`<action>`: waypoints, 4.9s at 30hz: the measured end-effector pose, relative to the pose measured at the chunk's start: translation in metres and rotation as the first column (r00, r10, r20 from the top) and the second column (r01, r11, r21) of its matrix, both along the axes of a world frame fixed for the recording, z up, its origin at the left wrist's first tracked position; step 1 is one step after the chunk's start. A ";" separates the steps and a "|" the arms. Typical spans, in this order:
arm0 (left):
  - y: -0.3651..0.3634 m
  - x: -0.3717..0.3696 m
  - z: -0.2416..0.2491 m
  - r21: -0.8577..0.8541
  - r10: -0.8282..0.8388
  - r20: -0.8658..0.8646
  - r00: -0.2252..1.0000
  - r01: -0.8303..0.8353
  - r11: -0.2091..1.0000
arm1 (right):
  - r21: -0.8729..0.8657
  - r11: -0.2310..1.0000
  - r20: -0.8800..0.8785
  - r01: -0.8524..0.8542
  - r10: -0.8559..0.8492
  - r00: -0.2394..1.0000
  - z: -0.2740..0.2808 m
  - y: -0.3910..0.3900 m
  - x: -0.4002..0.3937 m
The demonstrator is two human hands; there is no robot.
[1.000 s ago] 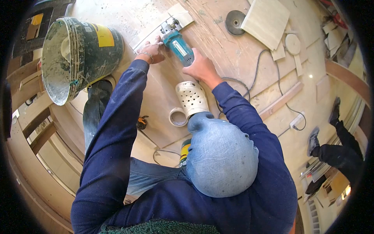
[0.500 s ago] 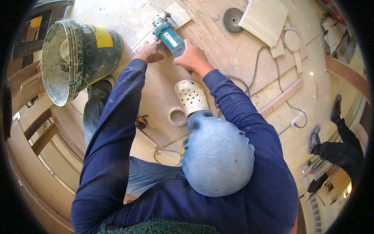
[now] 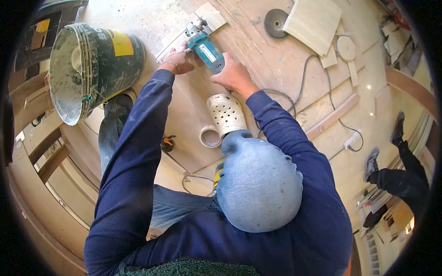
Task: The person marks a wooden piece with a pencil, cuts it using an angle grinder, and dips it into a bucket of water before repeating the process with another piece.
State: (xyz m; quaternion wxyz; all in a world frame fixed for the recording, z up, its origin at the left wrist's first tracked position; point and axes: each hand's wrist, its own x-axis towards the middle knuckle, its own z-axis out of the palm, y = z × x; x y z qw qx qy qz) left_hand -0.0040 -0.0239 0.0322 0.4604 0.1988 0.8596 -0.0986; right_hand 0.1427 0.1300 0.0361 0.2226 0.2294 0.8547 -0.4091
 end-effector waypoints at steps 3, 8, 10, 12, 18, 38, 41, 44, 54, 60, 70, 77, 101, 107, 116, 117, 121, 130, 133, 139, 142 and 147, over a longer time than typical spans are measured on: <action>0.000 0.000 0.000 0.002 0.006 0.008 1.000 -0.006 1.000 | -0.007 1.000 0.025 0.005 -0.005 1.000 -0.002 -0.001 -0.009; -0.001 -0.001 0.003 0.020 0.008 0.006 1.000 -0.008 1.000 | -0.003 1.000 -0.009 0.011 -0.011 1.000 -0.007 -0.003 -0.017; 0.001 -0.002 0.004 0.003 -0.019 0.017 1.000 0.019 1.000 | 0.010 1.000 -0.021 0.010 -0.009 1.000 -0.012 -0.003 -0.016; 0.001 -0.001 0.005 -0.016 -0.027 0.020 0.999 0.028 0.999 | 0.023 1.000 -0.031 0.008 -0.008 0.999 -0.012 -0.003 -0.015; -0.001 -0.002 0.000 -0.021 -0.032 0.002 0.999 0.032 0.999 | -0.023 1.000 -0.026 0.019 -0.020 0.999 -0.013 -0.003 -0.005; 0.000 0.002 -0.002 -0.010 -0.018 -0.012 1.000 0.018 1.000 | -0.016 1.000 -0.011 0.021 -0.021 1.000 -0.008 -0.003 0.004; -0.001 0.002 -0.004 -0.003 -0.021 -0.012 1.000 0.021 1.000 | 0.012 1.000 -0.012 0.029 -0.028 1.000 -0.013 -0.004 0.003; -0.001 0.000 -0.002 0.004 -0.013 -0.011 1.000 0.013 1.000 | -0.032 0.999 -0.042 0.044 -0.045 0.998 -0.016 -0.005 0.012; 0.000 0.003 0.004 -0.011 0.011 -0.016 1.000 -0.011 1.000 | -0.047 0.990 -0.134 0.134 -0.139 0.981 -0.008 -0.012 0.014; 0.000 0.003 0.003 -0.012 0.019 -0.004 1.000 -0.019 1.000 | -0.025 0.993 -0.138 0.113 -0.115 0.984 -0.012 -0.012 0.009; -0.001 0.003 0.001 0.019 -0.008 -0.005 1.000 0.008 1.000 | -0.035 0.991 -0.120 0.129 -0.133 0.984 -0.004 -0.014 0.011; -0.001 0.004 0.001 0.033 0.002 -0.009 1.000 -0.001 0.999 | -0.066 0.990 -0.127 0.126 -0.134 0.983 -0.006 -0.015 0.014; 0.021 0.216 0.016 0.891 0.390 -0.131 0.911 -0.065 0.450 | -0.702 0.596 0.030 0.391 -0.523 0.852 0.028 0.041 0.069; 0.020 0.222 0.007 0.910 0.413 -0.146 0.899 -0.043 0.413 | -0.746 0.560 0.026 0.361 -0.517 0.856 0.020 0.034 0.067; -0.038 0.147 -0.058 0.810 0.802 -0.110 0.587 -0.415 0.414 | 0.440 0.856 -0.288 0.271 -0.151 0.946 -0.014 0.039 0.085; -0.047 0.124 -0.065 0.784 0.860 -0.277 0.428 -0.417 0.460 | 0.433 0.863 -0.286 0.260 -0.142 0.948 -0.019 0.042 0.091; -0.067 0.049 -0.046 0.683 0.928 -0.271 0.256 -0.628 0.373 | 0.657 0.718 -0.381 0.229 0.054 0.923 -0.040 0.055 0.111; -0.055 0.009 -0.051 0.476 0.931 -0.299 0.209 -0.813 0.335 | 0.767 0.601 -0.366 0.224 0.124 0.922 -0.056 0.049 0.124; -0.070 0.011 -0.073 0.484 0.958 -0.183 0.222 -0.827 0.284 | 0.761 0.621 -0.302 0.187 0.084 0.950 -0.050 0.050 0.124; -0.074 0.016 -0.064 0.556 0.951 -0.191 0.242 -0.772 0.308 | 0.752 0.603 -0.375 0.265 0.061 0.925 -0.019 0.051 0.140; -0.060 0.011 -0.050 0.500 0.930 -0.278 0.242 -0.790 0.355 | 0.540 0.726 -0.568 0.426 -0.059 0.821 0.016 0.062 0.157; -0.045 0.008 -0.048 0.354 0.908 -0.337 0.248 -0.861 0.366 | 0.015 0.705 -0.634 0.709 -0.542 0.552 0.123 0.114 0.173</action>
